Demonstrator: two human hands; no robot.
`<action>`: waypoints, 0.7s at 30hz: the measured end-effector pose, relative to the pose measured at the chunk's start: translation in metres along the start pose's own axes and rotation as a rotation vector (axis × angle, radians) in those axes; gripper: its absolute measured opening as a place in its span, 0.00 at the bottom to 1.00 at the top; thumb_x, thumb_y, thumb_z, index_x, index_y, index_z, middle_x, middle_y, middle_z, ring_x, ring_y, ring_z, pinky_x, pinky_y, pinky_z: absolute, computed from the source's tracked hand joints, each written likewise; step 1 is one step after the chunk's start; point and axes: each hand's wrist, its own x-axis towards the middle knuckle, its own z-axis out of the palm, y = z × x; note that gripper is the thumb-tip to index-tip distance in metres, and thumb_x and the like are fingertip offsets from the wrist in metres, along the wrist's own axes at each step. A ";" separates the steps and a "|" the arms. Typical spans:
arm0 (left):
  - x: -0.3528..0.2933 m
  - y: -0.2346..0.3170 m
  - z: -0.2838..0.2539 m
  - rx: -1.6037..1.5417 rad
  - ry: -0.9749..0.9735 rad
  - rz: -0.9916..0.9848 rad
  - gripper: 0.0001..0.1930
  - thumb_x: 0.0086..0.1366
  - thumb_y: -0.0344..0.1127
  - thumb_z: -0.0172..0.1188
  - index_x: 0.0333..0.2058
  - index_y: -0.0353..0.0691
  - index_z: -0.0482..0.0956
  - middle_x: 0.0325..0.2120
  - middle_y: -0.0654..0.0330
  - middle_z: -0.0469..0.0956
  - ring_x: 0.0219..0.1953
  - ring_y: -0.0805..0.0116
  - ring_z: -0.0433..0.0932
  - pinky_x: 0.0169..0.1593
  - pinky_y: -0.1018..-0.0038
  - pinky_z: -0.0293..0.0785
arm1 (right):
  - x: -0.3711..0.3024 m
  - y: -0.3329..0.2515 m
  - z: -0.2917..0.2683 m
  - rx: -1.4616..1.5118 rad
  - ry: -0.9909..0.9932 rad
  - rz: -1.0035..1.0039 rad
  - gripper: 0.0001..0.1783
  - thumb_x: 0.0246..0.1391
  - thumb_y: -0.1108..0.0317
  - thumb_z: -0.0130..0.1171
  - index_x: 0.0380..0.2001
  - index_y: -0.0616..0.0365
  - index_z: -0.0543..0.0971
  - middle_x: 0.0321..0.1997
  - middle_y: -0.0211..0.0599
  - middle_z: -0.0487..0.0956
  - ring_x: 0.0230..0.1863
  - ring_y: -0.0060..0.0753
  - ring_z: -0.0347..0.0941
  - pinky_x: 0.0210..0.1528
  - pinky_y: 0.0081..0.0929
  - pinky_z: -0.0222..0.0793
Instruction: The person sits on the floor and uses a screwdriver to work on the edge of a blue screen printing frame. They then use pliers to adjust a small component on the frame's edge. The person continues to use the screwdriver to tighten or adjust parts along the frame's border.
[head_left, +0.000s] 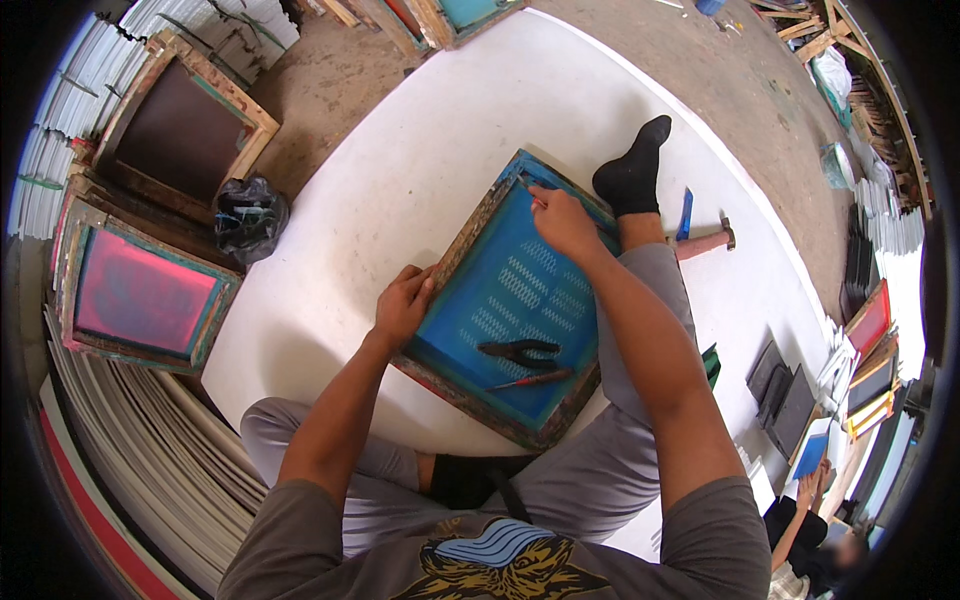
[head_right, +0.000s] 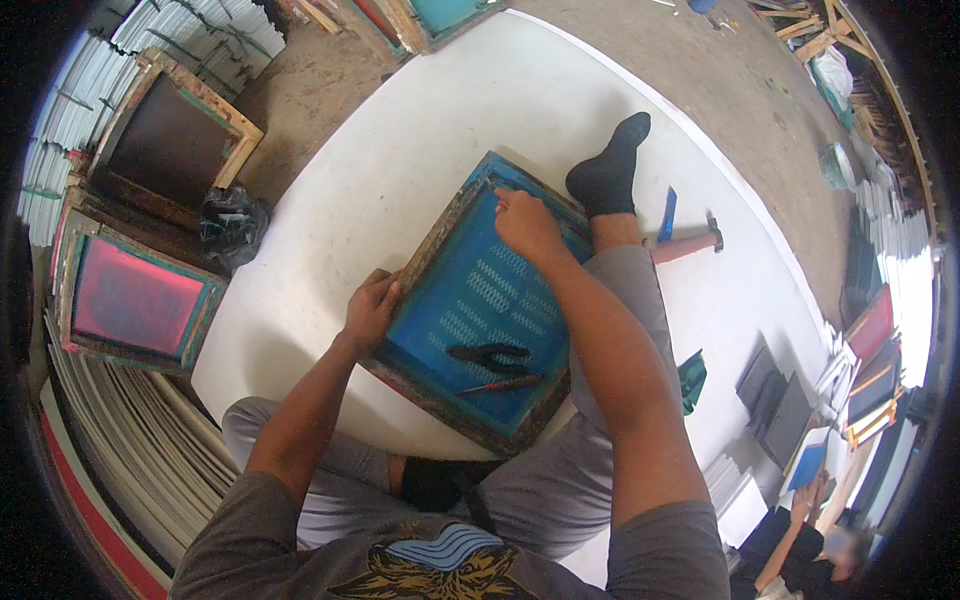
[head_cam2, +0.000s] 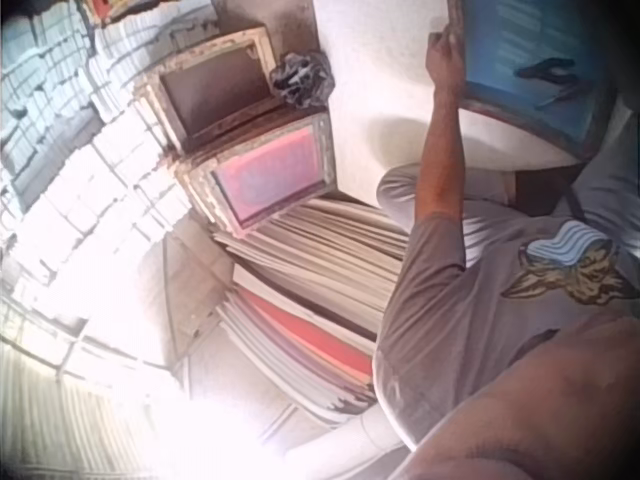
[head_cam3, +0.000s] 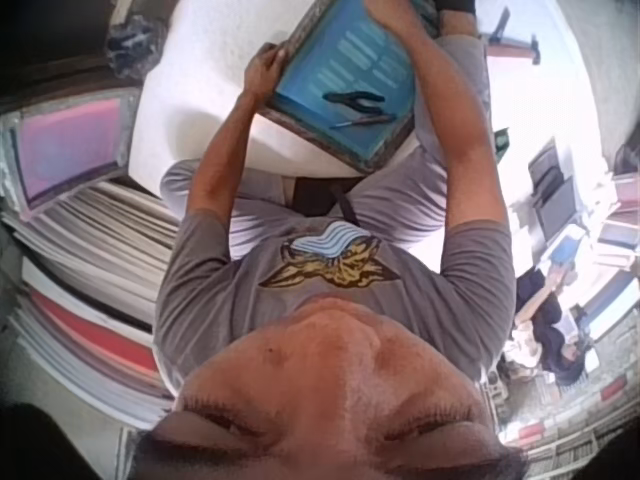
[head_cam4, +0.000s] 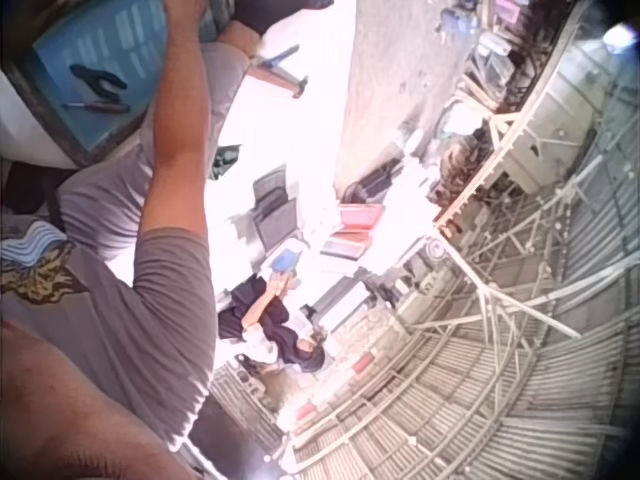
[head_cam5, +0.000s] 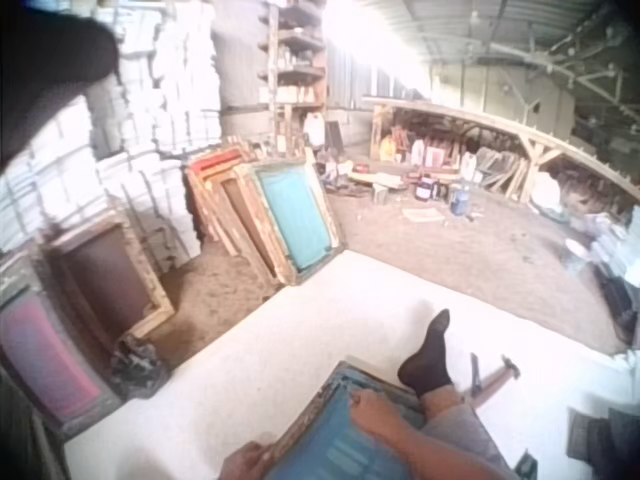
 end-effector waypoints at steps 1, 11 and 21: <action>0.001 0.000 0.000 0.010 0.000 0.000 0.20 0.79 0.44 0.48 0.62 0.47 0.80 0.41 0.56 0.78 0.41 0.55 0.81 0.48 0.63 0.76 | 0.000 0.005 0.001 0.063 -0.011 0.019 0.25 0.66 0.64 0.52 0.65 0.50 0.79 0.54 0.54 0.84 0.56 0.59 0.81 0.61 0.53 0.75; 0.000 0.004 -0.001 -0.052 -0.025 -0.055 0.21 0.79 0.45 0.49 0.63 0.45 0.79 0.43 0.51 0.78 0.45 0.52 0.80 0.52 0.63 0.75 | -0.004 0.013 0.007 0.462 -0.095 0.206 0.25 0.69 0.62 0.54 0.67 0.48 0.77 0.40 0.52 0.87 0.41 0.57 0.84 0.48 0.49 0.78; 0.001 -0.011 0.006 0.023 0.021 -0.007 0.20 0.79 0.46 0.48 0.62 0.49 0.81 0.42 0.55 0.79 0.42 0.53 0.81 0.49 0.62 0.77 | -0.004 0.013 0.009 0.660 -0.163 0.213 0.27 0.73 0.58 0.54 0.72 0.47 0.72 0.19 0.29 0.72 0.14 0.25 0.66 0.15 0.32 0.63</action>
